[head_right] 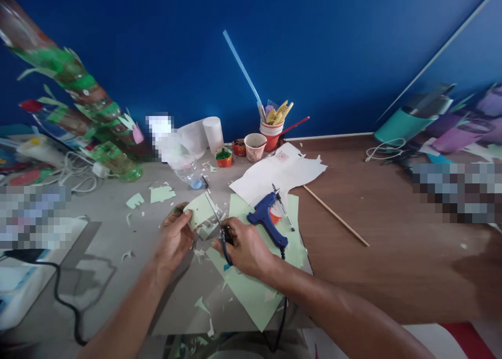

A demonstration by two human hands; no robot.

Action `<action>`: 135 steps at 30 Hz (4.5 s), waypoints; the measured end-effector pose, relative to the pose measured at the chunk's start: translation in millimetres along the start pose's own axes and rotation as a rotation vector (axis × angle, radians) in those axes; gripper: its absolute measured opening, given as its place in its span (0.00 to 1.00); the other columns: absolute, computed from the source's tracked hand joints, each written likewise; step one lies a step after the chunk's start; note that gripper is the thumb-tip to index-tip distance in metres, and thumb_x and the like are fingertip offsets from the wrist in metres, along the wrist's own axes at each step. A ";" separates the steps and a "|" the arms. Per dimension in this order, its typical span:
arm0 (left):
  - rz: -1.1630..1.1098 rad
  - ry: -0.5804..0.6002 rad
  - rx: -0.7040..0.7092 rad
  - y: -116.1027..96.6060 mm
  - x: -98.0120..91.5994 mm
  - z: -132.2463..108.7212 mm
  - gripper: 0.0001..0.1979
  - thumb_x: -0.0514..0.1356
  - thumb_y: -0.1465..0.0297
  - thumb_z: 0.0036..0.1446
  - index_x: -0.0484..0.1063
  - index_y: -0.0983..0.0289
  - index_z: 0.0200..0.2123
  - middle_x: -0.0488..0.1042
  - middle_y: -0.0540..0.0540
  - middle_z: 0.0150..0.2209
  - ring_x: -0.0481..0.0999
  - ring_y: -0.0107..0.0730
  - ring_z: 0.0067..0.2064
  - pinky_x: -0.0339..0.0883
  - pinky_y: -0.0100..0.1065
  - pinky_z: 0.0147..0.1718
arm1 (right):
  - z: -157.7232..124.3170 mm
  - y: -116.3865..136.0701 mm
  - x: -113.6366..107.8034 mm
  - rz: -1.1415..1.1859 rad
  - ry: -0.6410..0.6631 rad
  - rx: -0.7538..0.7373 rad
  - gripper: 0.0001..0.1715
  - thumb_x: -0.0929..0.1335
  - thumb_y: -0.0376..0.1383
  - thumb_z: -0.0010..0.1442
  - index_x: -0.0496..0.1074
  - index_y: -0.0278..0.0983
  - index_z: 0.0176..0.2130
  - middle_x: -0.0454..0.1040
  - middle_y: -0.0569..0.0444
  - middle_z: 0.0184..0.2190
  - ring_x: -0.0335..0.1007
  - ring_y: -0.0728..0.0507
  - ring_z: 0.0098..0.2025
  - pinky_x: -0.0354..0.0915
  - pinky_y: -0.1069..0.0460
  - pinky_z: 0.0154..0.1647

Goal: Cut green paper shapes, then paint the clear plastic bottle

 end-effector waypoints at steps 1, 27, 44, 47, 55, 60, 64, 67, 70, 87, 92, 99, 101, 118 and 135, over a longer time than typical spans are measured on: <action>0.007 0.002 0.006 -1.6 0.5 0.2 0.16 0.73 0.72 0.39 0.73 0.62 0.32 0.79 0.48 0.29 0.77 0.27 0.29 0.69 0.27 0.28 | -0.1 -1.1 0.5 -0.014 0.014 0.001 0.13 0.69 0.38 0.54 0.69 0.35 0.39 0.62 0.62 0.20 0.55 0.52 0.21 0.50 0.57 0.21; 0.185 -0.152 0.317 -13.8 -16.8 8.3 0.21 0.71 0.69 0.41 0.71 0.61 0.40 0.73 0.48 0.32 0.73 0.23 0.31 0.67 0.26 0.32 | -2.8 1.4 4.5 -0.249 0.246 0.024 0.12 0.71 0.39 0.52 0.72 0.36 0.36 0.65 0.60 0.20 0.56 0.51 0.22 0.52 0.56 0.24; 0.239 -0.129 0.308 -11.0 -21.5 12.4 0.22 0.71 0.68 0.42 0.69 0.61 0.42 0.71 0.48 0.32 0.72 0.24 0.31 0.67 0.27 0.32 | -2.8 -0.1 6.4 -0.294 0.285 0.046 0.09 0.71 0.37 0.52 0.73 0.36 0.35 0.63 0.61 0.18 0.55 0.51 0.22 0.50 0.56 0.23; 0.243 -0.131 0.315 -11.2 -21.2 12.3 0.22 0.71 0.69 0.42 0.69 0.61 0.41 0.70 0.48 0.32 0.72 0.23 0.31 0.66 0.27 0.32 | -3.8 0.1 6.0 -0.303 0.293 0.050 0.08 0.70 0.37 0.52 0.72 0.36 0.34 0.62 0.61 0.18 0.54 0.51 0.21 0.49 0.56 0.23; 0.239 -0.118 0.299 -11.1 -20.4 11.9 0.22 0.71 0.68 0.41 0.70 0.61 0.40 0.72 0.47 0.30 0.72 0.24 0.29 0.65 0.26 0.29 | -2.8 0.1 4.9 -0.332 0.276 0.028 0.07 0.70 0.37 0.52 0.72 0.36 0.33 0.60 0.62 0.17 0.51 0.51 0.20 0.48 0.56 0.23; 0.195 -0.119 0.235 -11.2 -16.9 11.0 0.19 0.71 0.66 0.40 0.72 0.62 0.37 0.75 0.49 0.30 0.75 0.27 0.30 0.67 0.29 0.32 | -3.1 -1.9 4.2 -0.304 0.257 0.011 0.07 0.69 0.38 0.53 0.71 0.37 0.32 0.61 0.61 0.17 0.52 0.51 0.20 0.48 0.56 0.22; 0.201 -0.100 0.172 -10.8 -15.2 11.0 0.18 0.72 0.66 0.40 0.74 0.63 0.35 0.77 0.50 0.29 0.76 0.27 0.29 0.67 0.29 0.31 | -3.0 -1.5 3.6 -0.272 0.244 0.014 0.07 0.69 0.38 0.53 0.70 0.37 0.32 0.61 0.62 0.17 0.52 0.52 0.20 0.48 0.56 0.22; 0.181 -0.096 0.166 -10.6 -15.8 11.8 0.18 0.72 0.67 0.39 0.74 0.63 0.34 0.77 0.49 0.30 0.76 0.26 0.30 0.67 0.28 0.32 | -2.1 0.9 2.7 -0.266 0.239 0.027 0.08 0.70 0.38 0.52 0.71 0.36 0.32 0.61 0.62 0.18 0.52 0.52 0.20 0.48 0.56 0.22; 0.150 -0.097 0.133 -10.2 -16.3 11.9 0.18 0.72 0.67 0.39 0.74 0.63 0.35 0.77 0.49 0.30 0.76 0.25 0.29 0.66 0.27 0.29 | -1.6 5.2 1.0 -0.265 0.238 0.038 0.08 0.70 0.37 0.51 0.72 0.36 0.32 0.60 0.62 0.18 0.51 0.52 0.21 0.48 0.57 0.21; 0.153 -0.099 0.068 -4.0 -9.3 5.8 0.21 0.72 0.68 0.37 0.72 0.63 0.36 0.73 0.46 0.25 0.68 0.19 0.22 0.55 0.23 0.19 | -1.3 4.0 0.9 -0.252 0.194 0.030 0.11 0.69 0.38 0.51 0.72 0.35 0.35 0.65 0.59 0.20 0.57 0.50 0.23 0.52 0.56 0.22; 0.161 -0.059 0.041 0.9 -4.7 1.5 0.22 0.72 0.68 0.39 0.71 0.64 0.38 0.71 0.44 0.23 0.64 0.18 0.18 0.57 0.25 0.20 | -0.3 -3.0 1.8 -0.243 0.179 0.044 0.13 0.69 0.39 0.53 0.72 0.35 0.38 0.68 0.58 0.22 0.61 0.49 0.23 0.55 0.56 0.24; 0.146 0.019 -0.038 7.2 2.0 -4.1 0.16 0.72 0.67 0.40 0.70 0.64 0.30 0.76 0.49 0.25 0.74 0.28 0.25 0.66 0.29 0.25 | -0.4 -4.2 1.0 -0.197 0.160 0.059 0.15 0.70 0.40 0.53 0.71 0.35 0.40 0.70 0.57 0.23 0.64 0.48 0.24 0.56 0.55 0.24; 0.138 0.052 -0.055 10.2 3.4 -5.0 0.14 0.71 0.67 0.42 0.71 0.64 0.30 0.77 0.50 0.26 0.75 0.29 0.26 0.67 0.30 0.27 | -0.3 -2.1 0.8 -0.199 0.165 0.061 0.12 0.70 0.39 0.52 0.71 0.35 0.37 0.68 0.59 0.22 0.62 0.49 0.24 0.54 0.56 0.23; 0.075 0.175 -0.214 16.6 14.7 -13.4 0.13 0.72 0.67 0.42 0.75 0.65 0.31 0.78 0.54 0.29 0.78 0.36 0.33 0.72 0.36 0.34 | -1.1 -1.4 1.6 -0.146 0.206 0.048 0.09 0.69 0.38 0.52 0.66 0.36 0.32 0.64 0.60 0.22 0.57 0.50 0.24 0.50 0.56 0.22; 0.173 0.307 -0.270 22.7 7.1 -19.1 0.10 0.71 0.68 0.44 0.75 0.65 0.29 0.72 0.51 0.26 0.68 0.24 0.26 0.63 0.28 0.29 | 0.6 -0.9 1.6 0.306 0.202 0.043 0.27 0.71 0.52 0.51 0.66 0.35 0.41 0.67 0.56 0.26 0.66 0.45 0.32 0.62 0.53 0.31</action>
Point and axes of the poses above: each hand's wrist, its own z-axis towards the middle knuckle, its own x-axis out of the palm, y = z × x, the point moved 3 cm from there along z, towards the middle knuckle
